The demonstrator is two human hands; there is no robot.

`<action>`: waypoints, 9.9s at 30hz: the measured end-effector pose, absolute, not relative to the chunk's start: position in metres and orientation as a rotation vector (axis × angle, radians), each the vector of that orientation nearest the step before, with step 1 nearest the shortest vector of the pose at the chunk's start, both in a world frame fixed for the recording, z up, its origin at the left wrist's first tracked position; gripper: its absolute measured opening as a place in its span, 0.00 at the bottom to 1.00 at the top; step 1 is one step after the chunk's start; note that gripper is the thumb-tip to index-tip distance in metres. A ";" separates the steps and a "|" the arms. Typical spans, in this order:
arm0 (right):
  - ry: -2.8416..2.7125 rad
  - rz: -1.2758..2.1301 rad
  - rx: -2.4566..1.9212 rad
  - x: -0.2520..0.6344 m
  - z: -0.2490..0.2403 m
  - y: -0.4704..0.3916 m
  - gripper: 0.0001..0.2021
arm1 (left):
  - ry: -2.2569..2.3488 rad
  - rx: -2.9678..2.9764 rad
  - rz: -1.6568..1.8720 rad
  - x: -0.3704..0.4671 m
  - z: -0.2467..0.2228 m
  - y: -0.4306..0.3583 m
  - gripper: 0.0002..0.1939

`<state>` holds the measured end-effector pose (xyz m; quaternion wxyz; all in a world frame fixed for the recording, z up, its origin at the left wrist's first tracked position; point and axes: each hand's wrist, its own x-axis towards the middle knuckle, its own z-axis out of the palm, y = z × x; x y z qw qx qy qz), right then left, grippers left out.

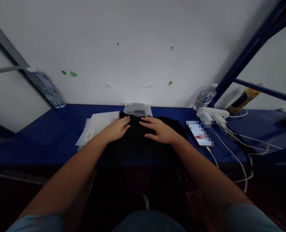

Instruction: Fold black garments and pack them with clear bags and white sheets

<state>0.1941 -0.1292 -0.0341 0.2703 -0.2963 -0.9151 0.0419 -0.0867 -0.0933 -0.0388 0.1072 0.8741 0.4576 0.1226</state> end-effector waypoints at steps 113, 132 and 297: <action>-2.221 0.016 -1.682 0.151 -0.038 -0.190 0.35 | 1.123 2.646 0.438 -0.085 -0.019 -0.117 0.28; -2.103 0.054 -1.694 0.152 -0.046 -0.182 0.28 | 1.049 2.887 0.211 -0.069 -0.054 -0.108 0.32; -2.301 0.167 -1.938 0.207 -0.059 -0.151 0.35 | 1.606 2.647 0.043 -0.027 -0.050 -0.118 0.40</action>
